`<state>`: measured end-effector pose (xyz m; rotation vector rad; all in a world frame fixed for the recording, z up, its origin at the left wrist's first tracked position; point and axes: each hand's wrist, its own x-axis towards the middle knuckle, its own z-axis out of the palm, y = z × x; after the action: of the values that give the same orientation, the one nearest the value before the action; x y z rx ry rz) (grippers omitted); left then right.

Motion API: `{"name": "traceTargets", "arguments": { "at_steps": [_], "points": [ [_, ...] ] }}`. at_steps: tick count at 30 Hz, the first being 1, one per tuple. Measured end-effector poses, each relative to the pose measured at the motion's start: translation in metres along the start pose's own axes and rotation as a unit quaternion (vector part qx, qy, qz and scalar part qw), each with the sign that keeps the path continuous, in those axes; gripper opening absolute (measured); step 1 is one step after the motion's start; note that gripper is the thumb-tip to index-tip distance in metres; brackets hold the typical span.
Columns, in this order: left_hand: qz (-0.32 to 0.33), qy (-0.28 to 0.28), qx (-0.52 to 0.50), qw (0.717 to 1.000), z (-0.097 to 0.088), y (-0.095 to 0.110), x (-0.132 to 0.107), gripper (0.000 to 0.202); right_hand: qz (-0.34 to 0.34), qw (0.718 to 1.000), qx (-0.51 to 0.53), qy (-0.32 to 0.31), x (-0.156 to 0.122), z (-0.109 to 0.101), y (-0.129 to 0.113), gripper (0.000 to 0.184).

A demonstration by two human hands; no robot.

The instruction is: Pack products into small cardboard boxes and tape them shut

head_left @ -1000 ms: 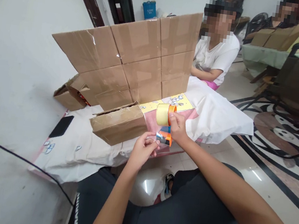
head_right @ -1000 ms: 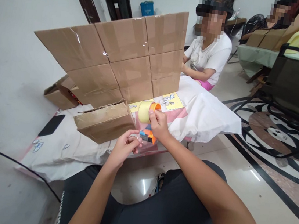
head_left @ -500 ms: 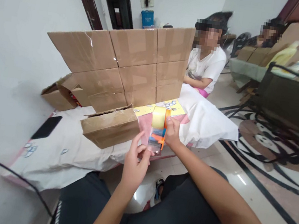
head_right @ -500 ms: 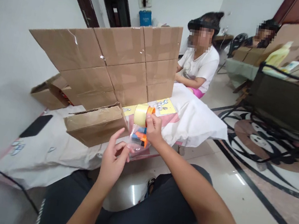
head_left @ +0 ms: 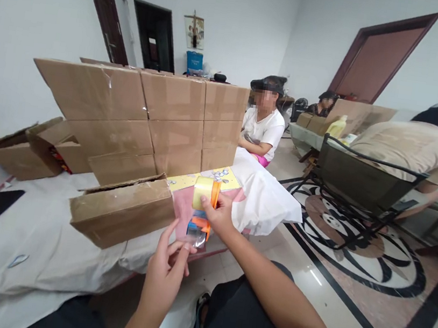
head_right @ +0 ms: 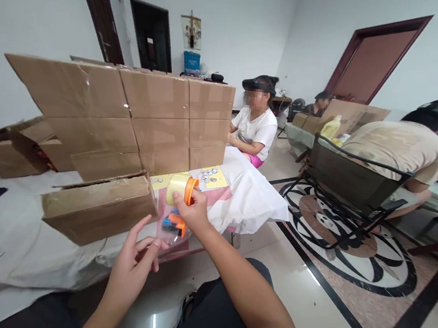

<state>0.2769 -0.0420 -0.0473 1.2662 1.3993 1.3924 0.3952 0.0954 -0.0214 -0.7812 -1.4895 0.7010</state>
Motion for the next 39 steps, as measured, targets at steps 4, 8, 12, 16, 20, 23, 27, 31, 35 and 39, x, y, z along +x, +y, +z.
{"name": "traceTargets", "arguments": {
  "at_steps": [4,8,12,16,20,23,27,31,35,39],
  "points": [
    [0.006,0.005,-0.001,1.000,-0.002,-0.001,0.000,0.065,0.011,1.000,0.026,-0.009,-0.001,0.002,0.003,0.035],
    [0.004,0.000,-0.004,1.000,0.000,0.000,-0.001,0.064,0.004,0.998,0.060,-0.030,-0.002,0.002,0.005,0.028],
    [0.008,-0.002,-0.011,1.000,0.002,0.000,-0.001,0.061,0.005,0.998,0.057,-0.037,-0.003,0.001,0.005,0.026],
    [0.002,0.001,-0.027,1.000,0.003,-0.001,-0.002,0.062,0.001,0.998,0.038,-0.040,-0.003,0.000,0.006,0.028],
    [-0.019,0.008,-0.054,0.998,0.006,0.002,-0.001,0.066,-0.012,0.999,0.028,-0.027,-0.001,0.000,0.006,0.033],
    [-0.031,0.033,-0.076,0.996,0.010,0.001,0.002,0.068,-0.010,0.999,0.023,-0.020,0.000,0.000,0.004,0.038],
    [-0.045,0.061,-0.118,0.990,0.013,-0.009,0.008,0.050,-0.015,0.999,0.026,-0.016,-0.002,0.001,0.003,0.040],
    [-0.062,0.034,-0.130,0.989,0.012,-0.017,0.013,0.044,-0.014,0.999,0.045,-0.016,-0.005,0.003,0.002,0.040],
    [-0.074,0.018,-0.120,0.990,0.009,-0.018,0.017,0.045,-0.010,0.999,0.039,-0.012,-0.006,0.004,0.000,0.041],
    [-0.070,0.007,-0.104,0.992,0.007,-0.022,0.018,0.042,-0.011,0.999,0.041,-0.016,-0.007,0.004,0.000,0.043]
  ]
}}
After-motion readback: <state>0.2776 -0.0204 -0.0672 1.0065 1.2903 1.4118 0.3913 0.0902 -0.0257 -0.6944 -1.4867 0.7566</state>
